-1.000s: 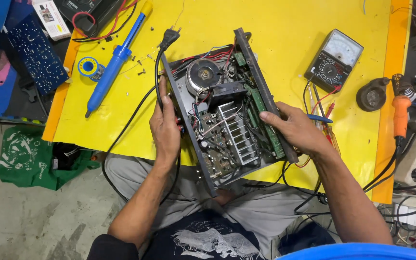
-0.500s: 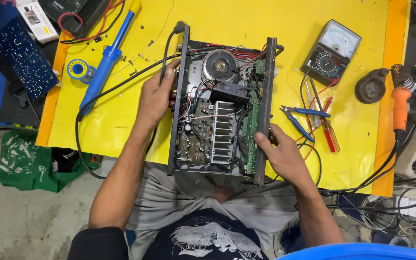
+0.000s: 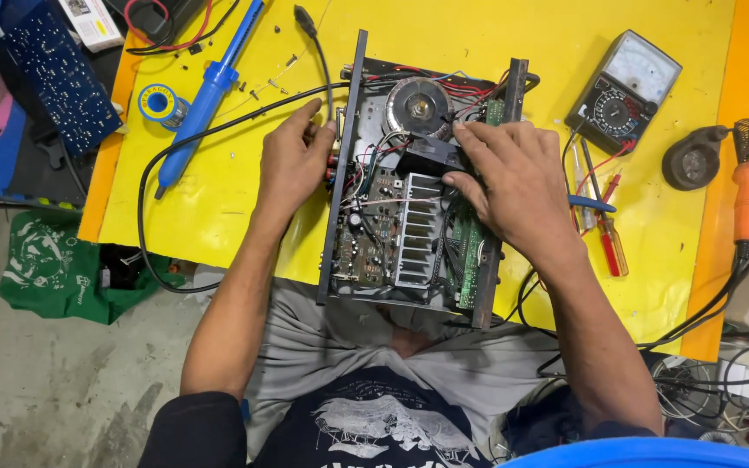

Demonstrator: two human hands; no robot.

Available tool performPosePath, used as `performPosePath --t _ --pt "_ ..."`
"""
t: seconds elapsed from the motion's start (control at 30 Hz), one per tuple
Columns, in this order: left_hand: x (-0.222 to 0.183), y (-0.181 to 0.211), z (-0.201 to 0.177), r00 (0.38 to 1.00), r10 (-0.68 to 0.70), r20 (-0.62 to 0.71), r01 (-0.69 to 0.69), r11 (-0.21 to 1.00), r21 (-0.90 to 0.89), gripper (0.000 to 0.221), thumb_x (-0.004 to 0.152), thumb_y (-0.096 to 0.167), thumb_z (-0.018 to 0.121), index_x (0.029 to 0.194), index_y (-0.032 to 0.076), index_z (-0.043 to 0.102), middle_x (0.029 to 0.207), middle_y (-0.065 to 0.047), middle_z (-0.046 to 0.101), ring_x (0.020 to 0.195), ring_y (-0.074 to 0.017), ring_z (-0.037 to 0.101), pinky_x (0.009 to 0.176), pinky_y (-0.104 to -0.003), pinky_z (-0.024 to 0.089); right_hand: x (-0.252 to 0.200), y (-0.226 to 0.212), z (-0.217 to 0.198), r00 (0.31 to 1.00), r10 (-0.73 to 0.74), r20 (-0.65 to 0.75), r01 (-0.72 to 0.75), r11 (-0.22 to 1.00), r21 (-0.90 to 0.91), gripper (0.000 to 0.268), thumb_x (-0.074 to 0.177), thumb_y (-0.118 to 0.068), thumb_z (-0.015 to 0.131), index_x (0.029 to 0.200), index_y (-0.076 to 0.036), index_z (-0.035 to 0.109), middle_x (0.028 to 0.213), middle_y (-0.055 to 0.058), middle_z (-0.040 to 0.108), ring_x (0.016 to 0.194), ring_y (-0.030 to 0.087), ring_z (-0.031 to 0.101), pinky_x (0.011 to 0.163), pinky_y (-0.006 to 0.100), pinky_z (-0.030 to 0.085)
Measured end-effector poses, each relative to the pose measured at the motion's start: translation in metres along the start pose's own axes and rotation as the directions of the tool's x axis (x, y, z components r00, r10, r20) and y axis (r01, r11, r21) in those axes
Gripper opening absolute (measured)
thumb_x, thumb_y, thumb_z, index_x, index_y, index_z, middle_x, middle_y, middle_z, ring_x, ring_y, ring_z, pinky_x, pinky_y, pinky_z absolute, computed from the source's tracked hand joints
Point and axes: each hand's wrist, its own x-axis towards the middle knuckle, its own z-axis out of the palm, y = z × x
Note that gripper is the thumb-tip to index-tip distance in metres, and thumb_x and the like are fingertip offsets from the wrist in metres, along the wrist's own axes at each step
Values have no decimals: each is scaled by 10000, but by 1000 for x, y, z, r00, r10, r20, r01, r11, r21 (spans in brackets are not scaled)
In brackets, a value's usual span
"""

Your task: Repairing an electronic device by repositioning an internal cooling fan and adjusting wires.

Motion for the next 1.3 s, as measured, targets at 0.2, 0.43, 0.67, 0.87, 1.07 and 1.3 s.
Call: performPosePath --t 0.2,0.43,0.67,0.87,1.07,1.3 --pt "-4 28 2 963 248 -106 -203 925 321 421 1046 273 595 1381 19 592 1212 -138 618 1148 -277 521 911 -438 500 9 5 -2 987 -71 145 99 975 -198 453 1031 -463 707 1326 -120 740 1126 -1 774 1010 236 589 948 429 361" --pt "5 52 6 855 480 196 -519 789 328 202 898 247 828 1079 163 794 1414 -126 545 1345 -329 415 1073 -576 339 11 2 -10 986 -79 149 99 986 -131 328 1005 -401 786 1164 -123 718 937 9 675 920 249 588 928 438 383" --pt "6 57 11 783 497 374 -616 704 354 240 848 223 841 1032 77 789 1410 -173 582 1402 -388 392 1109 -632 328 11 -12 -14 984 -77 161 119 954 -274 334 973 -363 813 1168 -110 713 973 28 666 936 256 569 880 419 431" --pt "-2 57 8 799 472 372 -589 739 328 133 886 117 742 874 -9 783 1353 -193 603 1435 -394 349 1058 -638 448 13 -13 -16 978 -116 176 168 933 -318 329 982 -379 810 1167 -123 721 957 34 655 937 245 579 850 400 447" --pt "-1 54 11 791 493 362 -599 744 295 130 875 105 710 917 21 800 1304 -152 621 1435 -397 342 1050 -640 435 17 -11 -21 976 -105 188 156 947 -282 316 1006 -348 779 1209 -115 714 970 40 633 916 262 571 836 410 451" --pt "-2 62 10 770 515 377 -637 657 404 140 894 175 784 948 52 745 1311 -159 612 1435 -392 366 1129 -608 324 20 -22 -19 977 -123 175 179 919 -351 302 1011 -344 769 1212 -124 716 930 30 608 907 247 580 843 398 466"
